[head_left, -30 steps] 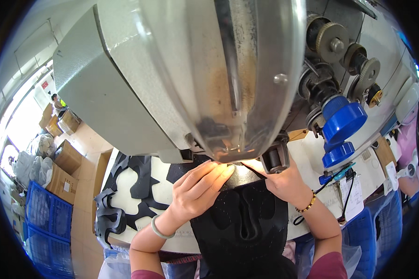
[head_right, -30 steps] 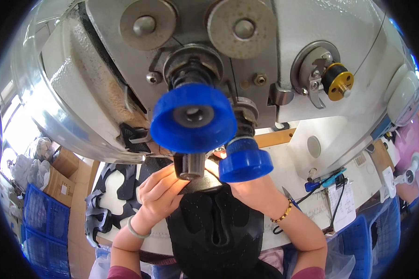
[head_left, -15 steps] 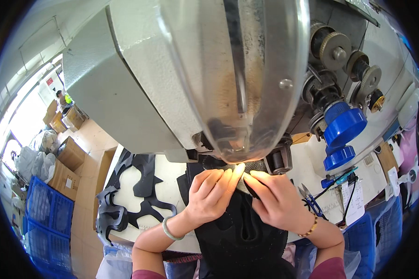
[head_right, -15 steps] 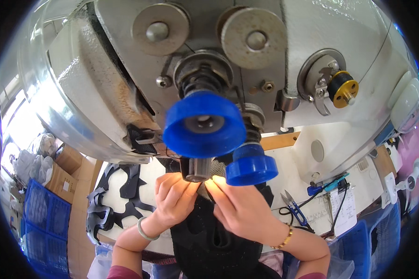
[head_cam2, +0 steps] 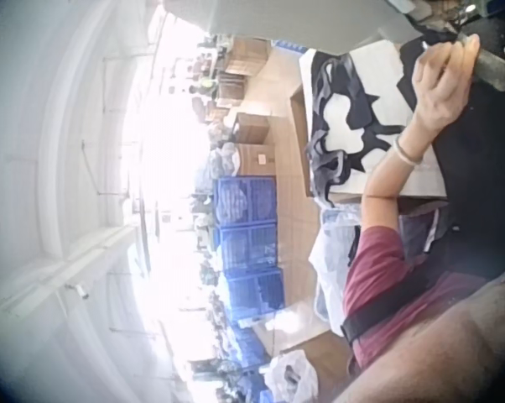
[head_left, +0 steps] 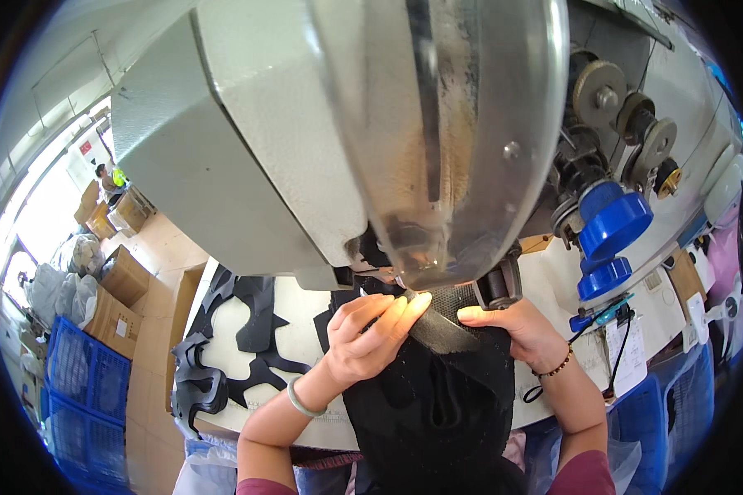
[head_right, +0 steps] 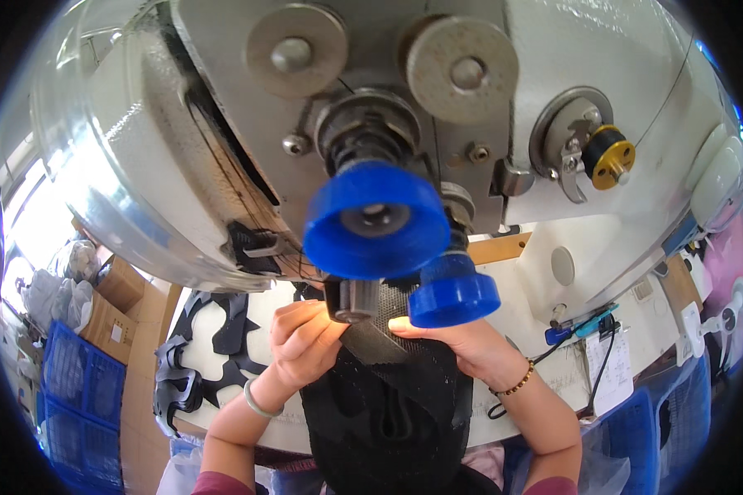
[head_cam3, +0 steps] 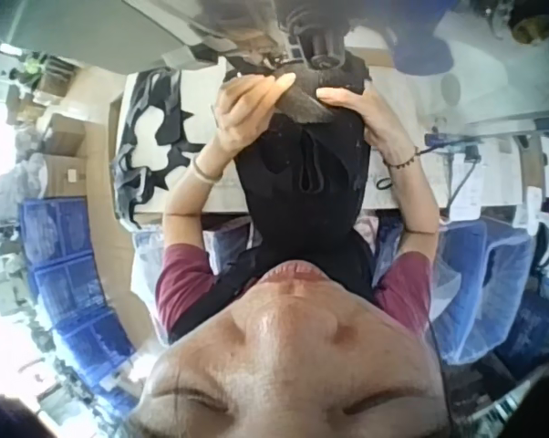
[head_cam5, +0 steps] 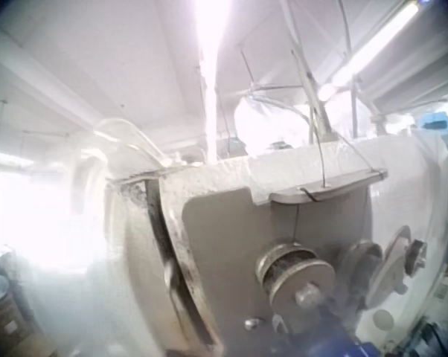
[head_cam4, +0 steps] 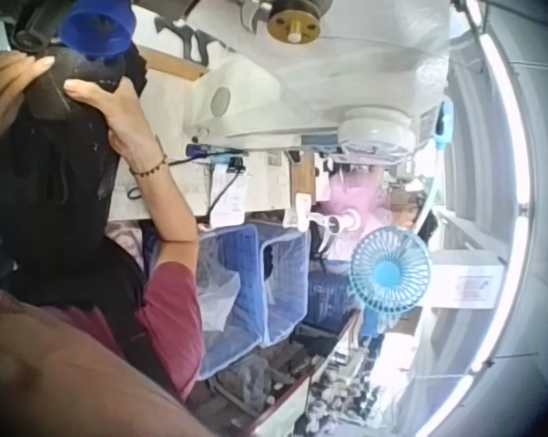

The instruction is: The person sews shoe upper pieces together using a sewing machine, cuts threads with snips, changes and threads the bobbin, and stitches more fabric panels together.

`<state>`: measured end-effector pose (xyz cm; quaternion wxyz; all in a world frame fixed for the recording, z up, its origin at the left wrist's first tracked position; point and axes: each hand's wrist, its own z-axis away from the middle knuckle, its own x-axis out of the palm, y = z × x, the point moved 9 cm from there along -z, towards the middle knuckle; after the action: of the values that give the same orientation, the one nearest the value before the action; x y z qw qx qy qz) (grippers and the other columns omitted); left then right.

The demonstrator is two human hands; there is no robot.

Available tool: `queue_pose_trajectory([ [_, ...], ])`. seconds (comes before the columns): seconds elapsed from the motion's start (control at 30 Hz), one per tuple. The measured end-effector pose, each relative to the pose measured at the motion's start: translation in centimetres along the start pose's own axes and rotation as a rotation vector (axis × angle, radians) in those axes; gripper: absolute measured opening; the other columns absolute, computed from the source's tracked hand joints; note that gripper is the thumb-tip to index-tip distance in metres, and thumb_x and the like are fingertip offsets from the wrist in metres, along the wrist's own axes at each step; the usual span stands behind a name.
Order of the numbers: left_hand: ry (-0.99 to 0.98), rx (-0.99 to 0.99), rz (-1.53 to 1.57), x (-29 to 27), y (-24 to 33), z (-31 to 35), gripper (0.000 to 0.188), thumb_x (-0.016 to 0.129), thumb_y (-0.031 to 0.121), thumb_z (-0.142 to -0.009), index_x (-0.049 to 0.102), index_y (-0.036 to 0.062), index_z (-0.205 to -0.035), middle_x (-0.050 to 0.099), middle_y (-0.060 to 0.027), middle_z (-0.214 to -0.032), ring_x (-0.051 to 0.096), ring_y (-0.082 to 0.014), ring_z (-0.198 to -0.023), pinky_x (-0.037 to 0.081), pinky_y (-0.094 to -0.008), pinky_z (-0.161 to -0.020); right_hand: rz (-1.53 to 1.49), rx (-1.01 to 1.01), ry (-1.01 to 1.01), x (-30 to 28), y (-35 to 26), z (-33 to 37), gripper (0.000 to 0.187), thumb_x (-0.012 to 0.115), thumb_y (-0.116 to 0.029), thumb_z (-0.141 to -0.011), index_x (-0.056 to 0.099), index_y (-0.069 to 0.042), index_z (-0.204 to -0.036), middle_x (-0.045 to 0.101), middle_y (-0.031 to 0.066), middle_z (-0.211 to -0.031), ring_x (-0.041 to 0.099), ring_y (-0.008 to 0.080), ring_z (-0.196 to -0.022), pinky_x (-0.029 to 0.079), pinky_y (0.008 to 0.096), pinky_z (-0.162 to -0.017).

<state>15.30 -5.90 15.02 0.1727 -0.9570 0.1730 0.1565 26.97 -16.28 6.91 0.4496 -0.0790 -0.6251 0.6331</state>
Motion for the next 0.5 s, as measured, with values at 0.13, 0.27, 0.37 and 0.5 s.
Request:
queue_pose_trajectory([
  [0.13, -0.027, -0.026, 0.031, -0.1, -0.5, -0.4, 0.041, 0.069, 0.005, -0.055, 0.071, 0.0092, -0.096, 0.054, 0.0022, -0.09, 0.054, -0.0152, -0.086, 0.049, -0.0266, -0.072, 0.027, -0.058, -0.021, 0.4, -0.3, 0.0, 0.033, 0.066, -0.001, -0.077, 0.057, 0.001, -0.109, 0.064, 0.0092, -0.099, 0.063, 0.0148, -0.084, 0.052, 0.028, -0.077],
  [0.27, -0.09, 0.071, 0.002, 0.0, 0.4, -0.8, 0.039, 0.067, 0.004, -0.057, 0.07, 0.0066, -0.095, 0.056, -0.0009, -0.092, 0.057, -0.016, -0.084, 0.05, -0.0275, -0.073, 0.05, -0.122, -0.012, 1.4, -1.0, 0.7, 0.019, 0.071, -0.005, -0.076, 0.06, -0.005, -0.091, 0.061, 0.0009, -0.09, 0.058, 0.0078, -0.085, 0.047, 0.0232, -0.076],
  [0.37, -0.099, 0.109, -0.006, -0.4, 1.2, -0.6, 0.04, 0.066, 0.004, -0.056, 0.07, 0.005, -0.095, 0.057, -0.0015, -0.092, 0.058, -0.0167, -0.084, 0.051, -0.0273, -0.074, 0.078, -0.172, 0.006, 1.8, -0.6, 1.0, 0.019, 0.07, -0.006, -0.078, 0.06, -0.003, -0.094, 0.061, 0.0012, -0.091, 0.057, 0.0077, -0.086, 0.047, 0.0237, -0.078],
  [0.5, -0.106, 0.053, 0.064, -0.4, 0.2, -0.7, 0.038, 0.066, 0.005, -0.056, 0.07, 0.0043, -0.093, 0.058, -0.002, -0.089, 0.059, -0.0172, -0.085, 0.052, -0.0281, -0.075, 0.05, -0.197, -0.024, 2.5, -0.1, 1.3, 0.021, 0.066, -0.009, -0.082, 0.061, 0.001, -0.101, 0.063, 0.0037, -0.096, 0.058, 0.0086, -0.087, 0.047, 0.0242, -0.08],
])
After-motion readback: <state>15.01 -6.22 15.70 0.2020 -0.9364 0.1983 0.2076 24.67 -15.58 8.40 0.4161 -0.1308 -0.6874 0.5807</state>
